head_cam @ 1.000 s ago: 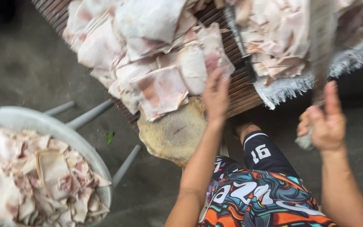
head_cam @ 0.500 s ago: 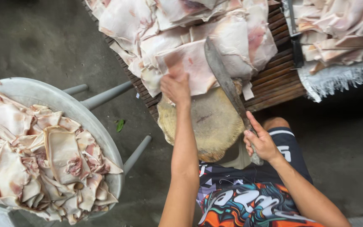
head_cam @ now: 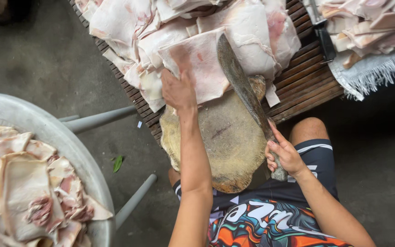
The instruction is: The person slices pieces of raw pork skin into thin strips using a large cleaver on a wooden cutting board.
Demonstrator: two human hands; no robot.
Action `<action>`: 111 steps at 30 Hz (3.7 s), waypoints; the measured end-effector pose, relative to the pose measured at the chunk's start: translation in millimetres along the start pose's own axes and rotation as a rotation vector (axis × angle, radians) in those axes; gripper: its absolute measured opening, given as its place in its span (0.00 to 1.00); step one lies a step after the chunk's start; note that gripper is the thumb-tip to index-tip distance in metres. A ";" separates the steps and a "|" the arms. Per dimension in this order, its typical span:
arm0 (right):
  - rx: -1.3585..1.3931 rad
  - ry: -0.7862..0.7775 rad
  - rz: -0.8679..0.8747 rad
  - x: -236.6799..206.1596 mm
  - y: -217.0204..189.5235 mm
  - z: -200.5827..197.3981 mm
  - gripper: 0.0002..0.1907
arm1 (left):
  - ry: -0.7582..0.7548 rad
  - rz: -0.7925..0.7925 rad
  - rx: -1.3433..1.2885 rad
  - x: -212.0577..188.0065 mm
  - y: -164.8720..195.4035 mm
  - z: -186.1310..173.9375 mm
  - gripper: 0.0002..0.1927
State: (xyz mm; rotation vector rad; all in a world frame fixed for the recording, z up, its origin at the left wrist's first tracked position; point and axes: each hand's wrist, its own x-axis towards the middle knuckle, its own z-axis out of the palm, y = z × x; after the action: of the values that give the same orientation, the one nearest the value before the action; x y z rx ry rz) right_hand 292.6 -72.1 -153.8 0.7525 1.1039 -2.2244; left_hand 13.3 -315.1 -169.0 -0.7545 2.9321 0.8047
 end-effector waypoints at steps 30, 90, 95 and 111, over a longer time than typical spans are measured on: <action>-1.320 0.122 -0.990 -134.2 115.4 -9.9 0.31 | -0.398 -0.151 -1.255 -257.2 -190.7 -60.9 0.23; -1.355 0.155 -0.463 -158.0 141.7 -15.6 0.32 | -0.171 -0.237 -1.571 -242.7 -213.5 -40.0 0.14; -1.435 0.141 -0.546 -144.2 142.6 5.7 0.33 | -0.174 0.063 -1.550 -269.9 -192.4 -49.9 0.08; -1.246 0.104 -0.260 -196.2 138.5 -32.3 0.32 | 0.415 -0.443 -1.618 -254.0 -218.7 -52.8 0.15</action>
State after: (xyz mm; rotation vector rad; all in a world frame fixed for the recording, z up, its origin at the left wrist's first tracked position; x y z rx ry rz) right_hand 530.7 -74.6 -109.1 0.1559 2.3198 -1.2027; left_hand 343.0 -391.2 -194.4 -1.5155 1.4754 3.0709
